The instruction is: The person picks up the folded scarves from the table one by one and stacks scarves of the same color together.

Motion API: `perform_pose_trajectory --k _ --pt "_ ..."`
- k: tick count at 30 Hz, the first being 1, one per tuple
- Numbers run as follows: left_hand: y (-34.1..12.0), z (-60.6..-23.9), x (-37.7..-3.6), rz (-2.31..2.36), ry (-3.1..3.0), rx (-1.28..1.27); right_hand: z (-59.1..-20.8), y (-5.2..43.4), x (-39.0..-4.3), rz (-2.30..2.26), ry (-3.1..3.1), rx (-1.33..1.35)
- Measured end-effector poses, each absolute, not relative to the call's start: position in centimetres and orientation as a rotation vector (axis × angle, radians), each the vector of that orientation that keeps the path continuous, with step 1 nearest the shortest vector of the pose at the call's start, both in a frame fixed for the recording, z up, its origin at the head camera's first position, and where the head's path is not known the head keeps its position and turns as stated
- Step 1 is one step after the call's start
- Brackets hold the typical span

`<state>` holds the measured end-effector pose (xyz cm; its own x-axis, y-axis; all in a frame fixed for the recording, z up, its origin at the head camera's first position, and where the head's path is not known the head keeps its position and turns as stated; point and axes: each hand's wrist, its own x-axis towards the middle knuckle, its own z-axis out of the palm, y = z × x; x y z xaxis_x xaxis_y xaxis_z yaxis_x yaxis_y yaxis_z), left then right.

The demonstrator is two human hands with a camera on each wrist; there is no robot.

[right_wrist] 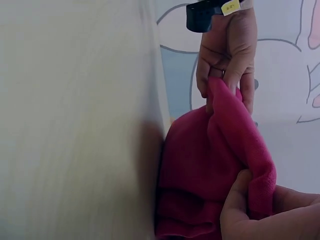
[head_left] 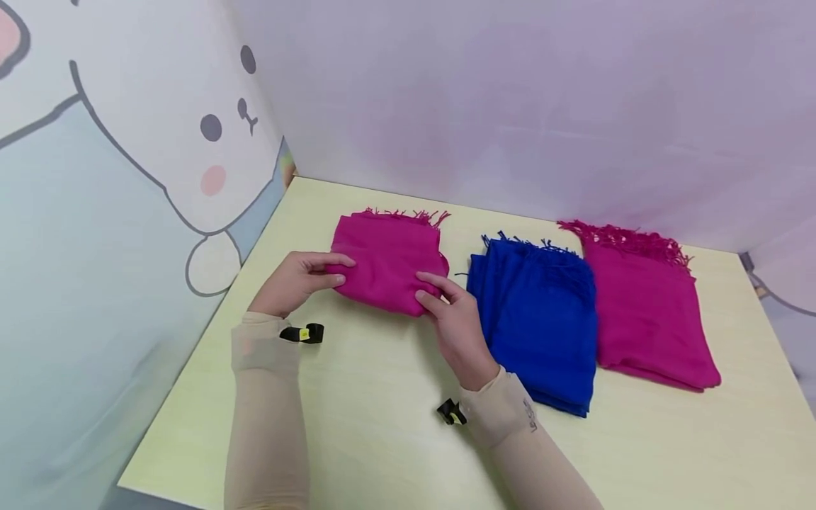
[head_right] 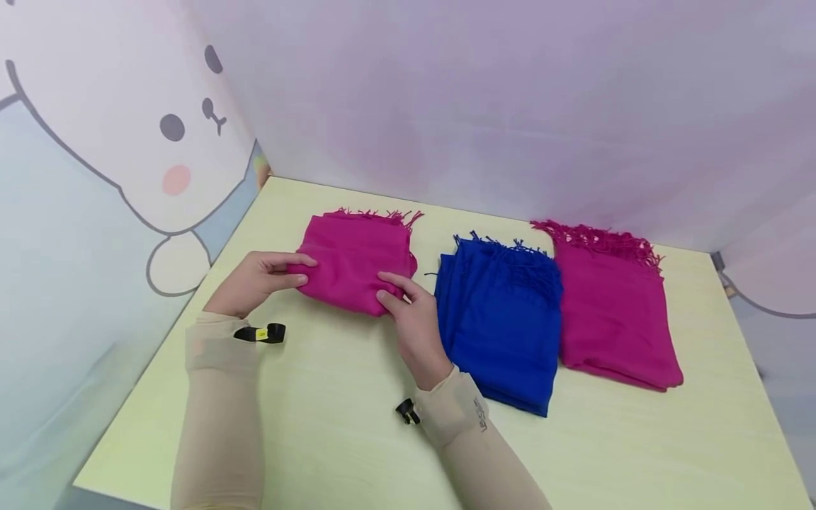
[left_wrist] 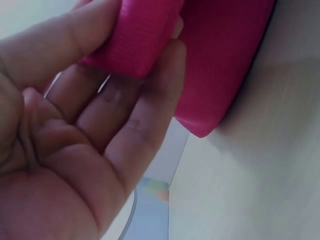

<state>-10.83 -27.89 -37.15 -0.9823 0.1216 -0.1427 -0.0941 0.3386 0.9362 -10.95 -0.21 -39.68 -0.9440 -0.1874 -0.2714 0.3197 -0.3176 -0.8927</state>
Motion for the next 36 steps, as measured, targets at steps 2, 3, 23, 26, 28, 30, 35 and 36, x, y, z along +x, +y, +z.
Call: perform_pose_trajectory --k 2,3,23,26,28,30,35,36 --pt "-28.1 -38.1 -11.2 1.695 2.407 0.053 -40.0 0.0 -10.8 -2.306 1.62 0.178" --pt "-28.2 -38.1 -11.2 1.685 2.402 0.07 -40.1 0.1 -10.7 -2.305 1.621 0.18" --pt "-29.8 -37.9 -10.2 1.316 2.268 0.012 -40.9 1.1 -10.4 -1.72 1.993 -0.046" --pt "-29.7 -37.4 -9.9 1.203 2.303 -0.098 -40.4 1.4 -10.3 -1.42 2.286 -0.211" --pt "-29.6 -36.8 -9.6 1.112 2.376 -0.172 -39.8 1.7 -10.1 -1.207 2.447 -0.316" --pt "-29.5 -36.3 -9.3 0.994 2.503 -0.251 -39.2 2.1 -9.8 -1.067 2.528 -0.396" --pt "-27.5 -35.4 -9.7 0.883 2.799 -0.307 -37.8 3.6 -9.7 -1.125 2.378 -0.416" --pt "-26.8 -35.3 -9.9 0.918 2.832 -0.271 -37.7 4.0 -9.8 -1.165 2.327 -0.404"
